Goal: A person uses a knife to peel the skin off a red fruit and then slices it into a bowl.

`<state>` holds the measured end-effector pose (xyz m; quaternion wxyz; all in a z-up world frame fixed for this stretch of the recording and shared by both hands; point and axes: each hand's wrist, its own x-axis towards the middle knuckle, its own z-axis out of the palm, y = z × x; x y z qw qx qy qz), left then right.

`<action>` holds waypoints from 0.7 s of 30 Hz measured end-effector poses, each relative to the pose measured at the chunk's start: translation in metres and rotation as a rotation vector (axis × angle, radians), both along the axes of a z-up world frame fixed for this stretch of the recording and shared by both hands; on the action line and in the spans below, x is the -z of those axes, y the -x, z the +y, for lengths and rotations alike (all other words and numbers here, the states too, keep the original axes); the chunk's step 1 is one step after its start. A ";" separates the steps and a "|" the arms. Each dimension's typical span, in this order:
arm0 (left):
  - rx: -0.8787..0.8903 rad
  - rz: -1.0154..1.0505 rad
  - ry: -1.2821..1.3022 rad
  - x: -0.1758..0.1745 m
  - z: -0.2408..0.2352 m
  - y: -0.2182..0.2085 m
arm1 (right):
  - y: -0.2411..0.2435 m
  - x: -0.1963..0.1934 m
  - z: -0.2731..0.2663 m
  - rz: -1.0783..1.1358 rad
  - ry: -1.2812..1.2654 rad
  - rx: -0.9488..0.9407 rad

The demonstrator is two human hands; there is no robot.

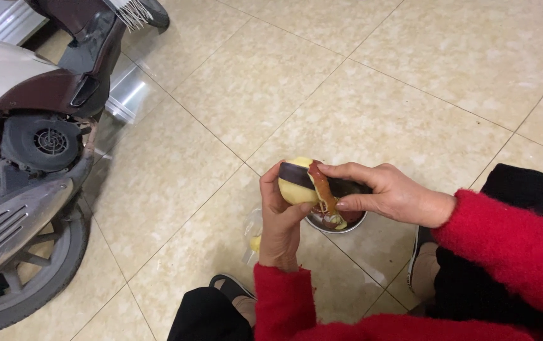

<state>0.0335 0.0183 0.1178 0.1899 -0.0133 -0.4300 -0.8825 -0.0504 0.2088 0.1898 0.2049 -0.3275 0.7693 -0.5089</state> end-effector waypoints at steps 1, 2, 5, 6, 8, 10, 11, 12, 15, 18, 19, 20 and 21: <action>0.000 0.000 -0.001 0.001 0.001 0.000 | 0.000 0.001 0.000 0.000 -0.001 0.000; -0.006 0.015 0.000 0.001 0.001 0.001 | 0.001 0.001 0.000 0.013 0.001 0.001; -0.022 0.055 0.019 0.001 0.001 0.001 | 0.002 0.003 0.001 0.045 0.003 0.004; -0.034 0.080 0.039 0.001 0.001 0.001 | 0.002 0.003 0.001 0.064 0.004 0.005; -0.033 0.113 0.051 -0.002 0.002 0.002 | 0.002 0.005 0.003 0.081 0.004 0.006; -0.032 0.144 0.063 0.002 0.002 0.003 | 0.002 0.007 0.005 0.097 0.002 0.007; -0.018 0.138 0.035 0.007 0.001 0.003 | 0.001 0.008 0.006 0.114 0.002 0.007; -0.006 0.131 0.007 0.012 0.000 0.003 | 0.001 0.009 0.007 0.130 0.002 0.006; 0.050 0.105 -0.096 0.017 0.004 0.005 | 0.001 0.011 0.007 0.165 0.004 0.000; 0.129 0.031 -0.174 0.004 0.003 0.007 | 0.001 0.012 0.008 0.201 0.002 -0.006; 0.126 0.034 -0.173 0.009 0.002 0.007 | 0.001 0.012 0.007 0.203 0.003 -0.009; 0.169 -0.081 -0.137 0.015 0.002 0.008 | 0.002 0.011 0.006 0.223 0.004 -0.010; 0.211 -0.196 -0.101 0.020 0.002 0.008 | 0.002 0.011 0.006 0.243 0.006 -0.011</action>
